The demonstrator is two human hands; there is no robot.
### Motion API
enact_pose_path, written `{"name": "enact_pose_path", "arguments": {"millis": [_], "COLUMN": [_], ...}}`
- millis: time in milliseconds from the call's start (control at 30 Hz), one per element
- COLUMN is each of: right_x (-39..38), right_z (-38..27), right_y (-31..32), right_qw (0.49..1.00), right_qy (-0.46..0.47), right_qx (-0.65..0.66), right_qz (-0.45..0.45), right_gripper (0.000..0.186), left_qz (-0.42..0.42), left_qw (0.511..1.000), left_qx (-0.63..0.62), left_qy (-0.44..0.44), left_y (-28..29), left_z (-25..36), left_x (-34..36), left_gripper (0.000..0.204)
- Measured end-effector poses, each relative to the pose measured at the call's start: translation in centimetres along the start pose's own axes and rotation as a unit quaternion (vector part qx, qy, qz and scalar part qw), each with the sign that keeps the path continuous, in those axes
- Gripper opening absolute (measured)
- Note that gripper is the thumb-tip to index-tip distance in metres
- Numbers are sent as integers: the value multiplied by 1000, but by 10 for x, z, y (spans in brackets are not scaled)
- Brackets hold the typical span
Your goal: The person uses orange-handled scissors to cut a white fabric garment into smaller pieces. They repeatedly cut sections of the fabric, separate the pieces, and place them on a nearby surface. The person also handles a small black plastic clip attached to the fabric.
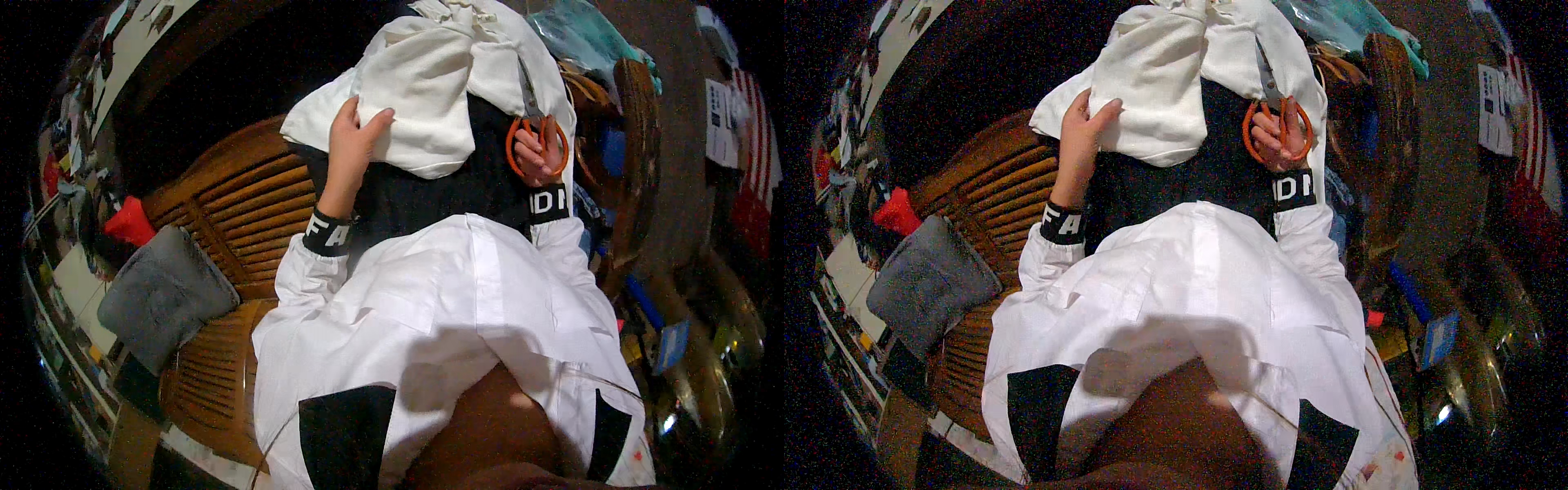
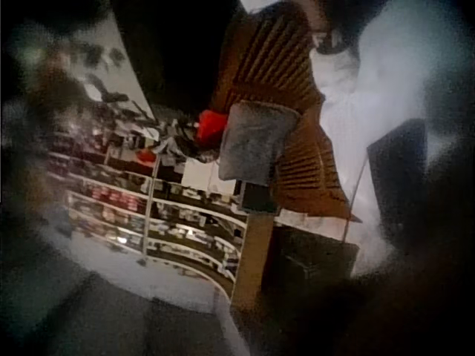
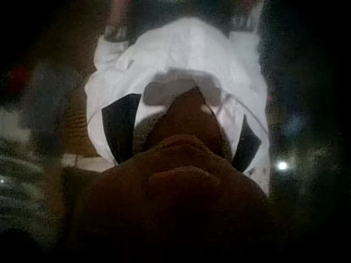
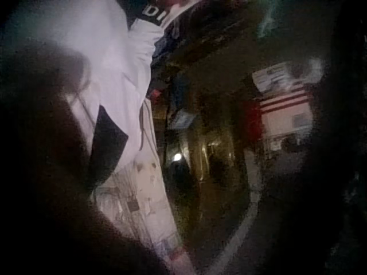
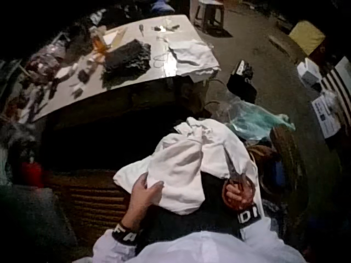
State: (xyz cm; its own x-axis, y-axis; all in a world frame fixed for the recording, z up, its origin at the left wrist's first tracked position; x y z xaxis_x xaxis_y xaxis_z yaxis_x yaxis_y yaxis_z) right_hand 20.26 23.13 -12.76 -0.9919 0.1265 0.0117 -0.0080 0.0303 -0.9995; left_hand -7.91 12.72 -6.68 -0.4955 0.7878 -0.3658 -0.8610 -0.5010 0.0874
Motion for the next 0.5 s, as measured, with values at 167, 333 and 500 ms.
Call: {"name": "enact_pose_path", "arguments": {"millis": [167,333,500], "right_x": [7,15,-5], "right_z": [5,6,-7], "right_y": [-9,-36,-17], "right_qw": [957,814,724], "right_qy": [69,156,271], "right_qx": [-145,-407,-379], "right_qz": [244,384,509], "right_gripper": [50,40,46], "left_qz": [-36,-34,-213], "left_qw": [999,992,968], "left_qx": [-12,-22,-5], "left_qy": [-10,-120,-133], "left_y": [-25,-83,-186], "left_z": [11,41,36], "left_x": [12,26,37], "left_gripper": [44,43,51]}}
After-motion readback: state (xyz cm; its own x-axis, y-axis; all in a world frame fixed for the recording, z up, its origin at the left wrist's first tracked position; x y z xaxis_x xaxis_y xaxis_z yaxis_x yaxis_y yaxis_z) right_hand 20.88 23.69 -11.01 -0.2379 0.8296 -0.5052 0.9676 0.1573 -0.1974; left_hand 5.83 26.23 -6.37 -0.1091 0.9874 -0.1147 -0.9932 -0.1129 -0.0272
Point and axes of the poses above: each hand's wrist, its own x-axis towards the middle knuckle, its own y-axis out of the back of the hand, z = x × y, the point moved 5 cm from there along x, towards the middle knuckle, and after that the axes turned 5 degrees about -y, right-handed, at the moved point
